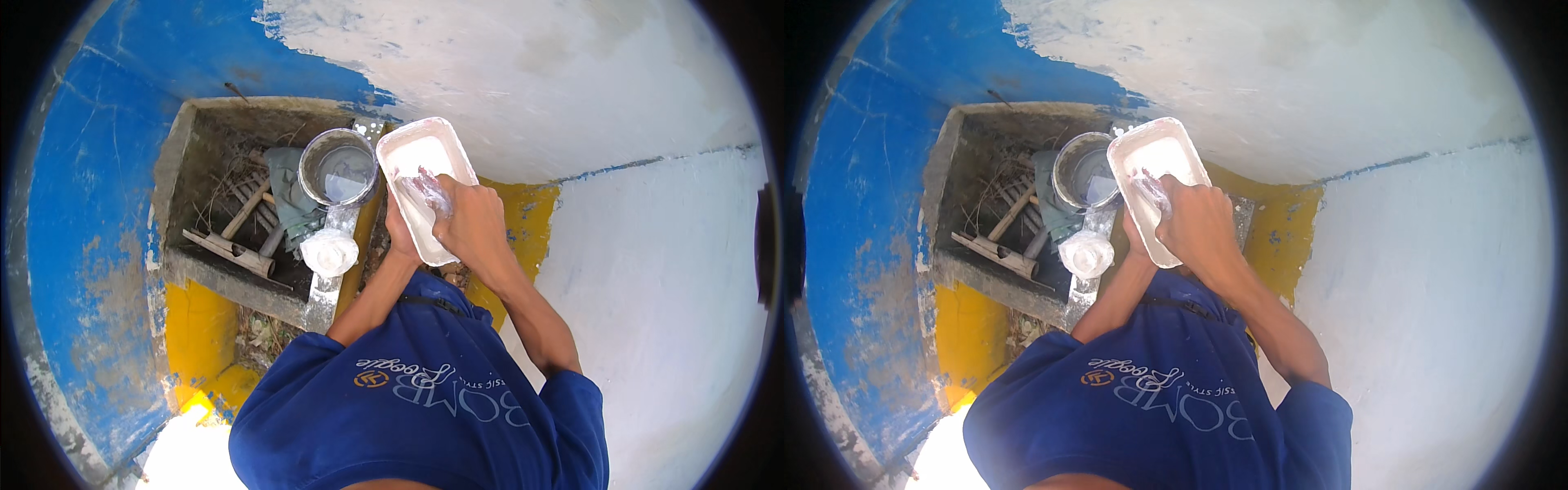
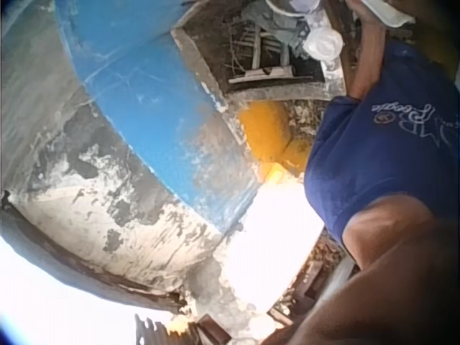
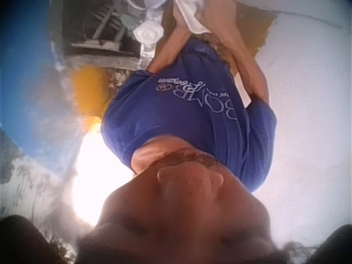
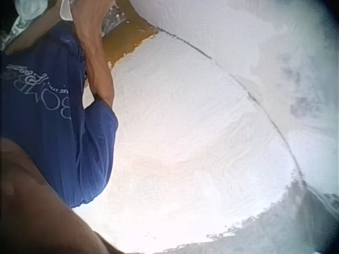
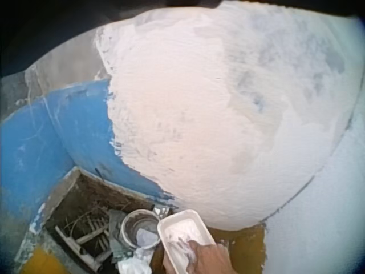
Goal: The person applies plaster to a wall using a putty knife. They scoop plaster from a small container and spread it onto the wall with broad strokes, smoothing the surface.
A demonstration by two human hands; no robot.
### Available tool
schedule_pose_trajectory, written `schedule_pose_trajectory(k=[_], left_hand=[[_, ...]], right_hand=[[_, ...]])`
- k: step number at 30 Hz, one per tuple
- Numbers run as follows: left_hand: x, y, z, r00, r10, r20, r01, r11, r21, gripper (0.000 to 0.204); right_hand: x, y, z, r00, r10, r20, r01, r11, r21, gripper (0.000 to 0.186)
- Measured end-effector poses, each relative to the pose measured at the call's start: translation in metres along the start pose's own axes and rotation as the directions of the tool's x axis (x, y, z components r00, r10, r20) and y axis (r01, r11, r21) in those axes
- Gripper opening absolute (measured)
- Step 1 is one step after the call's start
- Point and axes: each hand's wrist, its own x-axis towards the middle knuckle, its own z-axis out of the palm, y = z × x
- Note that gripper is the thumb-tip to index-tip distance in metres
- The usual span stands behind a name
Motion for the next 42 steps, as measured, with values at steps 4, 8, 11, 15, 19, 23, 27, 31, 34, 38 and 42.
schedule_pose_trajectory(k=[4, 8, 11, 15, 19, 23, 27, 31, 34, 38, 42], left_hand=[[-0.001, 0.004, 0.009, 0.996, -0.021, -0.087, 0.023, 0.999, 0.027, 0.062], [-0.002, 0.002, -0.003, 0.999, 0.017, 0.046, -0.015, 0.999, -0.044, 0.062], [0.001, 0.004, 0.008, 0.999, 0.020, -0.032, -0.020, 1.000, 0.020, 0.062], [0.000, 0.004, 0.004, 0.998, 0.025, -0.057, -0.023, 0.999, 0.046, 0.062], [-0.002, 0.002, 0.010, 0.995, 0.021, -0.100, -0.015, 0.998, 0.055, 0.061], [-0.003, 0.000, 0.004, 1.000, 0.015, -0.005, -0.015, 1.000, -0.001, 0.062], [-0.002, 0.001, 0.006, 0.998, 0.007, -0.062, -0.002, 0.997, 0.080, 0.062], [-0.003, -0.001, 0.001, 0.999, 0.038, -0.006, -0.038, 0.999, -0.010, 0.062], [-0.006, -0.001, 0.018, 0.986, 0.061, -0.156, -0.040, 0.990, 0.137, 0.059], [-0.006, -0.002, -0.015, 0.988, 0.083, 0.131, -0.083, 0.997, -0.008, 0.060], [-0.003, -0.002, 0.005, 0.985, 0.065, -0.158, -0.048, 0.993, 0.107, 0.058]], right_hand=[[0.003, 0.002, 0.002, 1.000, -0.005, -0.018, 0.005, 1.000, -0.025, 0.039], [-0.003, -0.003, 0.004, 0.999, -0.034, 0.039, 0.036, 0.998, -0.045, 0.039], [0.004, 0.003, 0.009, 0.995, 0.006, -0.095, -0.008, 1.000, -0.023, 0.039], [-0.001, 0.005, 0.011, 0.998, -0.015, -0.069, 0.016, 0.999, 0.028, 0.037], [0.003, 0.001, 0.007, 0.996, 0.022, -0.083, -0.021, 1.000, 0.022, 0.035], [-0.001, -0.004, 0.008, 1.000, 0.016, 0.017, -0.016, 1.000, 0.018, 0.033], [0.005, 0.003, 0.011, 0.992, 0.086, -0.087, -0.080, 0.995, 0.067, 0.034], [0.002, -0.001, 0.011, 0.998, 0.054, -0.018, -0.053, 0.997, 0.052, 0.035], [0.002, -0.004, 0.008, 0.995, 0.063, -0.077, -0.060, 0.997, 0.044, 0.037], [0.000, -0.001, 0.015, 0.998, 0.055, -0.034, -0.051, 0.995, 0.086, 0.033], [0.005, -0.004, 0.010, 0.992, 0.107, -0.064, -0.100, 0.990, 0.097, 0.028]])
